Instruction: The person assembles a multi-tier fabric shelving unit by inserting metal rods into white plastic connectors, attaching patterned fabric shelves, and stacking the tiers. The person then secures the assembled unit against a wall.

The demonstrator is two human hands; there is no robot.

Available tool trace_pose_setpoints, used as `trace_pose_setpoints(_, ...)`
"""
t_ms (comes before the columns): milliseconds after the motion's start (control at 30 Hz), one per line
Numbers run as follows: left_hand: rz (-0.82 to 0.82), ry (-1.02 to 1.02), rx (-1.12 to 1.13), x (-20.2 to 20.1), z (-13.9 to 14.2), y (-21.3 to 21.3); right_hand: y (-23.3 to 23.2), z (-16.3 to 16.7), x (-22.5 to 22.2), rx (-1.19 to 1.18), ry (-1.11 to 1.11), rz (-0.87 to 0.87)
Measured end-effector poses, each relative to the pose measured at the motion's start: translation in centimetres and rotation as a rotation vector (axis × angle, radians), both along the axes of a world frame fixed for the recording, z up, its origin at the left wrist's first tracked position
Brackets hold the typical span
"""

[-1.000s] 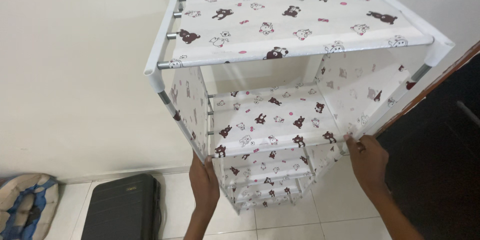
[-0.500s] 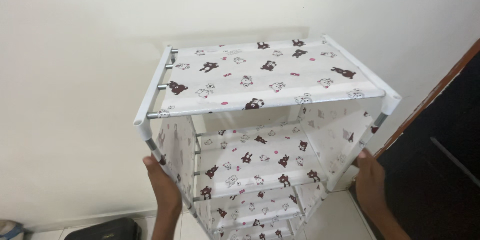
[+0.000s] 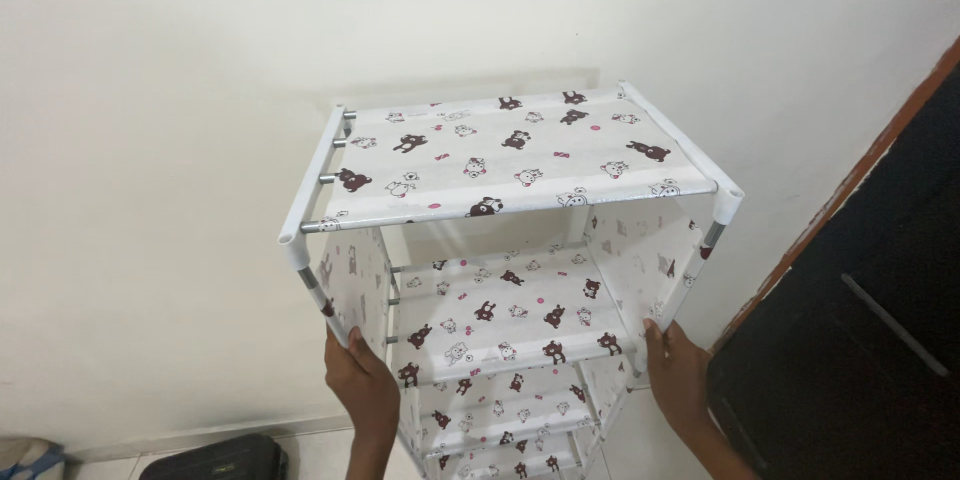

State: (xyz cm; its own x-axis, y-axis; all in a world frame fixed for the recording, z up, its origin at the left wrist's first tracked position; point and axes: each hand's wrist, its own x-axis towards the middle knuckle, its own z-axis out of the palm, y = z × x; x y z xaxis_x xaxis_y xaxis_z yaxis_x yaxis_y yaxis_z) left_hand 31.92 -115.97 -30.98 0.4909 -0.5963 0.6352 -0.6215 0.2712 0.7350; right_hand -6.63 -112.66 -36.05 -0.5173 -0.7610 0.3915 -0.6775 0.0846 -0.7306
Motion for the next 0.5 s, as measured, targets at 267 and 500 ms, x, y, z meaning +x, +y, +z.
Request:
trace_pose_setpoints(267,-0.179,-0.806,0.000,-5.8,-2.6,3.0,3.5,2.1,7.2,-0.273,0.433,0.335)
trace_pose_setpoints(500,-0.421,-0.846,0.633,-4.7,-0.9,-5.0,-6.2,4.2,8.7,0.261,0.711,0.494)
